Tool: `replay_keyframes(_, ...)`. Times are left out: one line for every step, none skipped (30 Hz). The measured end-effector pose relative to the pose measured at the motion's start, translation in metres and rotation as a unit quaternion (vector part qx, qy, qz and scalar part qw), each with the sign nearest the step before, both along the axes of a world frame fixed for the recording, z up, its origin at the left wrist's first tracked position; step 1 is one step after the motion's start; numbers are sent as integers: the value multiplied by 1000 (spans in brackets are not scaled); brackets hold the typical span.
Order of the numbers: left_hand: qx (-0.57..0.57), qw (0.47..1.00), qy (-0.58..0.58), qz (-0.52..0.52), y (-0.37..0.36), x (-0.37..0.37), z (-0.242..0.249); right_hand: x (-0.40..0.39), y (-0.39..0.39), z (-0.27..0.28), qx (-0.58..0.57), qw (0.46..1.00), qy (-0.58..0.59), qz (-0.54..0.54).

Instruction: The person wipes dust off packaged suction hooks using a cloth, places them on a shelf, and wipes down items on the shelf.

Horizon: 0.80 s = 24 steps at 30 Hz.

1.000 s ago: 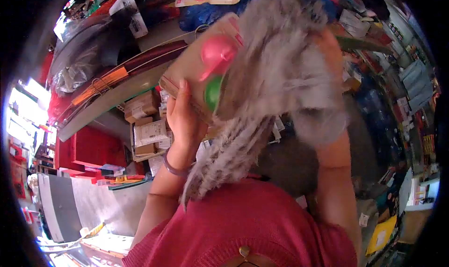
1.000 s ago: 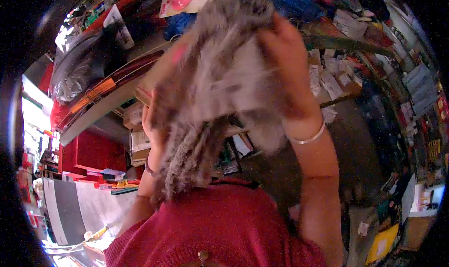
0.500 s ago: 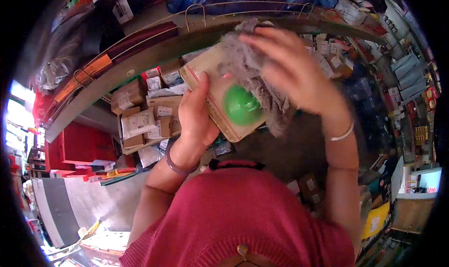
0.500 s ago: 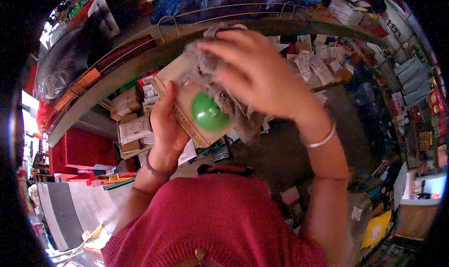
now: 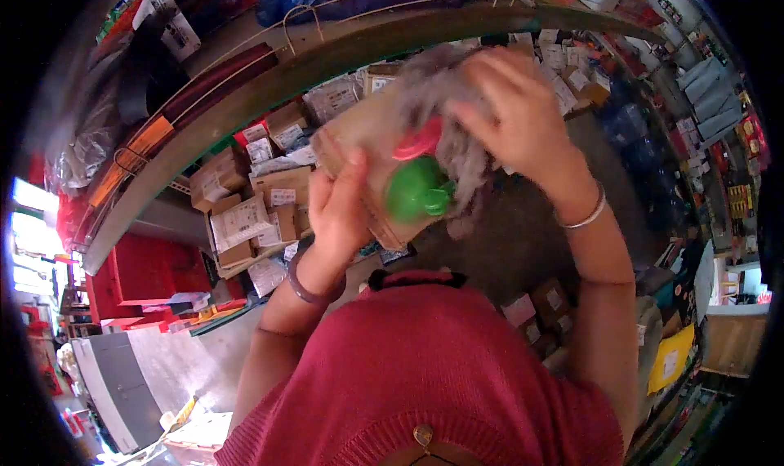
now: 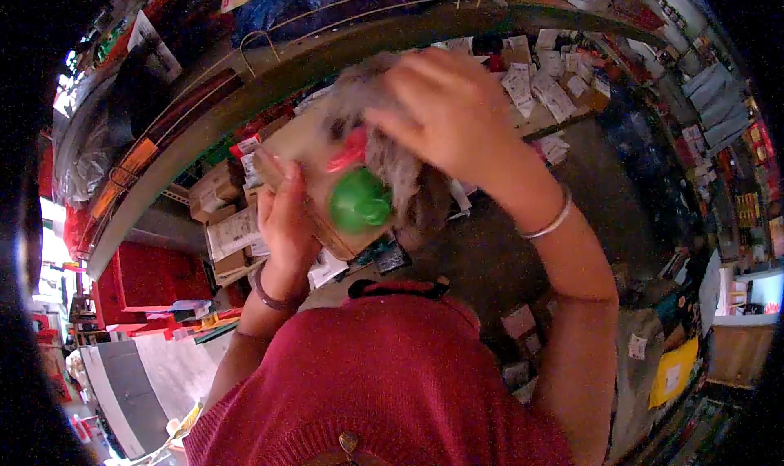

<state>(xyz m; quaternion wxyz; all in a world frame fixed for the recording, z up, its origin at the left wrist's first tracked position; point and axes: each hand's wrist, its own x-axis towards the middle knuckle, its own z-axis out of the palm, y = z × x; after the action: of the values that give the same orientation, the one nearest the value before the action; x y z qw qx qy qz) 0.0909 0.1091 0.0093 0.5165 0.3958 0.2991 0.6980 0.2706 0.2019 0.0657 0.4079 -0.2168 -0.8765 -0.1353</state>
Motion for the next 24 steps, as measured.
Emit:
replay_keyframes(-18, 1000, -2, 5, -2, 0, 3, 4, 3, -1, -31, 999, 15, -30)
replay_keyframes(5, 1000, 3, 4, 0, 1, 1, 2, 0, -6, 22, 999, -8, -43)
replay_keyframes(22, 999, 40, 6, 4, -2, -8, -7, -9, -8, 34, 999, -36, -3)
replay_keyframes(37, 996, 79, 6, 9, -6, -23, -18, -20, -11, 44, 996, -62, 37)
replay_keyframes(50, 992, 118, 7, 10, -8, -32, -25, -27, -13, 52, 992, -88, 78)
replay_keyframes(49, 994, 100, 1, 8, -8, -27, -27, -29, -15, 45, 993, -86, 70)
replay_keyframes(47, 996, 81, -5, 6, -7, -23, -25, -23, -16, 43, 994, -71, 78)
replay_keyframes(28, 998, 62, -11, 3, -5, -16, -20, -14, -17, 39, 994, -58, 87)
replay_keyframes(12, 999, 41, -15, 2, -4, -13, -13, -9, -17, 37, 993, -47, 97)
replay_keyframes(-5, 999, 34, -12, 2, -6, -15, -5, -7, -15, 42, 996, -39, 75)
replay_keyframes(-19, 999, 36, -1, 2, -9, -14, 4, -1, -21, 16, 999, -26, 14)
replay_keyframes(-33, 999, 36, 12, 2, -12, -14, 13, 8, -31, -11, 999, -14, -46)
replay_keyframes(-38, 999, 37, 13, 2, -14, -11, 20, 14, -36, -36, 994, -2, -105)
replay_keyframes(-44, 998, 37, 14, 2, -17, -7, 26, 15, -34, -102, 985, 60, -123)
replay_keyframes(-49, 998, 37, 15, 2, -19, -4, 31, 13, -30, -167, 968, 123, -141)
replay_keyframes(-57, 997, 52, 11, 4, -21, 1, 32, 12, -24, -228, 944, 182, -154)
replay_keyframes(-60, 997, 56, 3, 4, -21, 3, 28, 4, -16, -252, 934, 246, -51)
replay_keyframes(-64, 996, 61, -5, 4, -21, 4, 22, -11, -8, -277, 909, 307, 49)
replay_keyframes(-60, 996, 58, -20, 6, -21, 6, 15, -19, -3, -297, 870, 366, 147)
replay_keyframes(-56, 996, 57, -38, 8, -21, 7, 9, -20, -1, -206, 955, 177, 120)
replay_keyframes(-53, 994, 86, -29, 11, -24, 3, 5, -21, 0, -106, 991, -19, 82)
replay_keyframes(-49, 992, 115, -22, 13, -29, -6, 3, -19, -5, -102, 992, -29, 74)
replay_keyframes(-44, 989, 141, -12, 14, -31, -11, 0, -14, -13, -97, 992, -42, 67)
replay_keyframes(-66, 987, 144, -8, 13, -29, -8, -1, -9, -16, -87, 993, -57, 63)
